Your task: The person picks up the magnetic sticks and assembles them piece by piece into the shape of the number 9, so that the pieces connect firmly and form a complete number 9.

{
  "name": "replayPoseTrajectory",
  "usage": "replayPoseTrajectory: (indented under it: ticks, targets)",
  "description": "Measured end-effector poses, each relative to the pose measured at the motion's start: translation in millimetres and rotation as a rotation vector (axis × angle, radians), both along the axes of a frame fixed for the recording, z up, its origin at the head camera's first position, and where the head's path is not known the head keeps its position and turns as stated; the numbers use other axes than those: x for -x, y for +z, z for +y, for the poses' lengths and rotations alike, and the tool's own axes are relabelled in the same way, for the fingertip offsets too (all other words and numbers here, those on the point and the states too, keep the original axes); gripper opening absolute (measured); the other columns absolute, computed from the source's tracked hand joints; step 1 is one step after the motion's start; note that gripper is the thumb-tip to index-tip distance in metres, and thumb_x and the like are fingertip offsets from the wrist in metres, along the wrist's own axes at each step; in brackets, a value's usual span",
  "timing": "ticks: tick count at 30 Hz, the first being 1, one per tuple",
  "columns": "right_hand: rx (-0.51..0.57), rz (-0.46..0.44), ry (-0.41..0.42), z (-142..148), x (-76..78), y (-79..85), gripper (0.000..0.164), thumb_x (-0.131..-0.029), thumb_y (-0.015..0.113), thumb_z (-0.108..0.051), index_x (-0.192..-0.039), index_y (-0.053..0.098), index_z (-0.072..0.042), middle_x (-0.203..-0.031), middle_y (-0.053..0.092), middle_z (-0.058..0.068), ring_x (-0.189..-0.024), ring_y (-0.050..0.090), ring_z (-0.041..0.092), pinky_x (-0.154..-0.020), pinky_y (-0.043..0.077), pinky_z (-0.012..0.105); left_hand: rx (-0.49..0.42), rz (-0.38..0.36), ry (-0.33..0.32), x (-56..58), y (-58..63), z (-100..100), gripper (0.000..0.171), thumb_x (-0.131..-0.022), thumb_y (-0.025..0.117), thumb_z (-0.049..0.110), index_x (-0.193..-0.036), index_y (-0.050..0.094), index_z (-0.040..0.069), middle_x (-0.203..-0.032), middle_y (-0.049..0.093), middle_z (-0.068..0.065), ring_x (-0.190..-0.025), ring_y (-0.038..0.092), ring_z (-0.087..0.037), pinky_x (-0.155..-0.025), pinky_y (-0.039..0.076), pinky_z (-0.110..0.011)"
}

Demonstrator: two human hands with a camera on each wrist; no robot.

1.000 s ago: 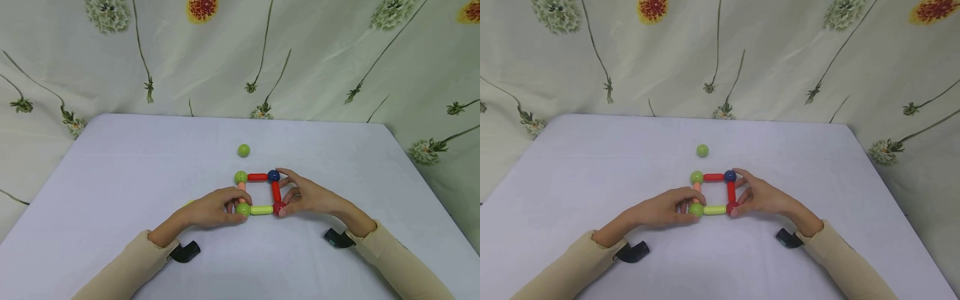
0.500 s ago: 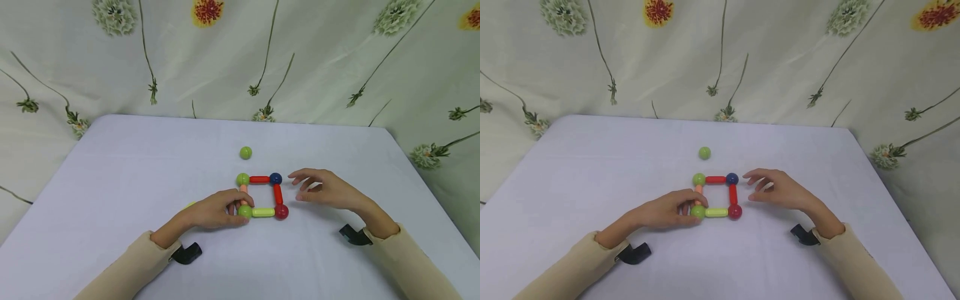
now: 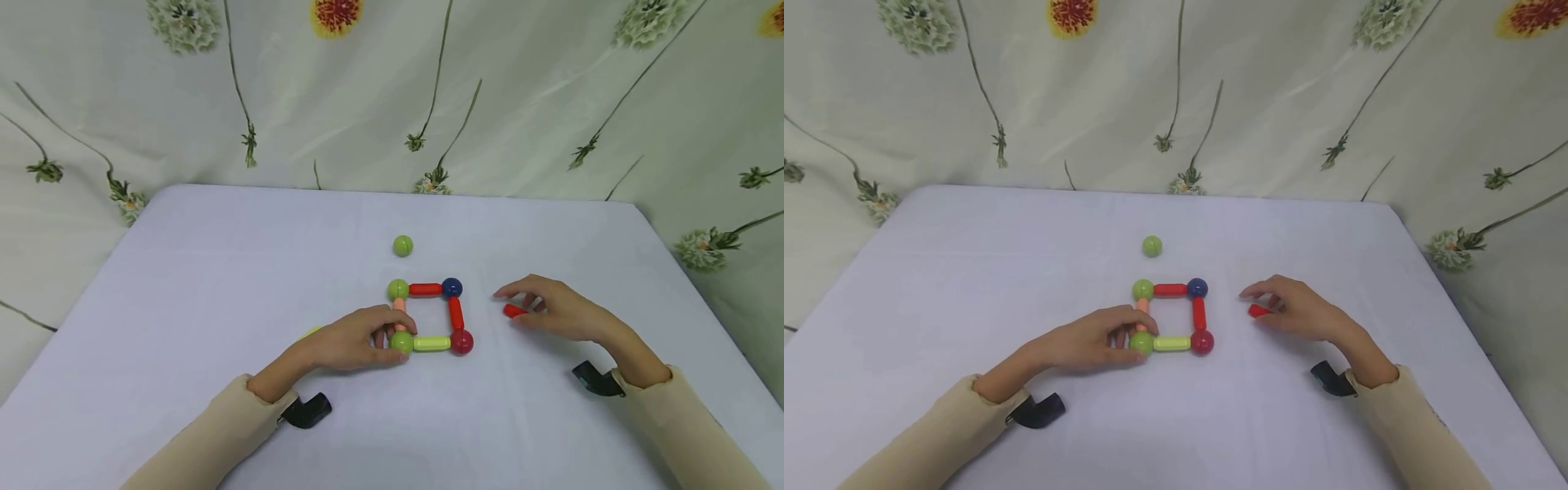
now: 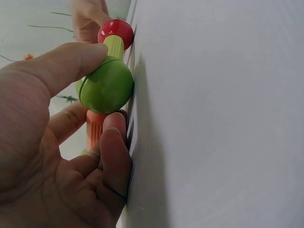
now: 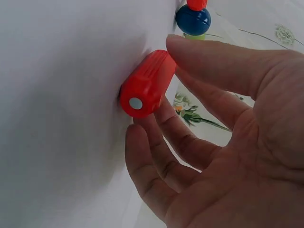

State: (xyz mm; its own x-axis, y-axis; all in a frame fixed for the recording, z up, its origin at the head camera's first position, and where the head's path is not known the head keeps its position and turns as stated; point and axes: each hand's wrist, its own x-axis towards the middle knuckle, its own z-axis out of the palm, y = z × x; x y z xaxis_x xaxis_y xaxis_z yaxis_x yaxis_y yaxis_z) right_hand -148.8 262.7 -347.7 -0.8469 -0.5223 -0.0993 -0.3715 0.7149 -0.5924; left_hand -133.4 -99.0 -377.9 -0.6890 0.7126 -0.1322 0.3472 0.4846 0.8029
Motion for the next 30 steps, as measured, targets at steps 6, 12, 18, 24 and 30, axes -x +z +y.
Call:
replayPoseTrajectory:
  ticks: [6,12,18,24,30]
  targets:
    - [-0.038,-0.074,0.000,3.8,1.3,2.9,0.042,-0.091,0.070,-0.006,-0.131,0.064,-0.017,-0.118,0.062,0.005,-0.100,0.062,0.017,-0.085,0.053,0.030,0.006,0.006,0.008,0.4,1.1,1.3,0.034,-0.091,0.074,0.023,-0.123,0.063,0.019,-0.102,0.055,0.004,-0.088,0.055,-0.013,-0.077,0.049,-0.023]
    - [-0.043,-0.123,0.002,4.7,1.9,2.9,0.039,-0.093,0.068,-0.008,-0.130,0.065,-0.019,-0.121,0.063,0.006,-0.103,0.061,0.021,-0.087,0.053,0.036,0.011,0.008,0.006,1.5,1.0,1.5,0.034,-0.091,0.074,0.023,-0.123,0.063,0.019,-0.102,0.055,0.004,-0.089,0.055,-0.013,-0.077,0.049,-0.023]
    - [-0.017,-0.119,0.008,4.4,4.0,0.3,0.034,-0.093,0.068,-0.006,-0.125,0.066,-0.016,-0.118,0.064,0.006,-0.104,0.063,0.022,-0.091,0.055,0.040,0.001,0.023,-0.007,1.8,-0.1,0.3,0.034,-0.091,0.074,0.023,-0.123,0.063,0.018,-0.102,0.055,0.004,-0.089,0.056,-0.013,-0.077,0.050,-0.023]
    - [0.030,-0.139,0.014,0.6,5.3,-1.0,0.032,-0.093,0.068,-0.006,-0.124,0.065,-0.012,-0.114,0.064,0.004,-0.101,0.064,0.018,-0.090,0.056,0.032,-0.003,0.020,-0.002,1.0,-1.1,-0.3,0.033,-0.091,0.074,0.024,-0.122,0.063,0.019,-0.102,0.055,0.004,-0.089,0.055,-0.013,-0.077,0.049,-0.023]
    - [0.056,-0.157,0.003,-7.0,2.3,0.0,0.029,-0.093,0.067,-0.007,-0.121,0.064,-0.011,-0.112,0.065,0.004,-0.101,0.063,0.018,-0.091,0.057,0.036,-0.004,0.020,0.002,0.5,-1.6,0.3,0.034,-0.091,0.074,0.025,-0.124,0.063,0.019,-0.103,0.055,0.004,-0.089,0.055,-0.013,-0.077,0.049,-0.023]
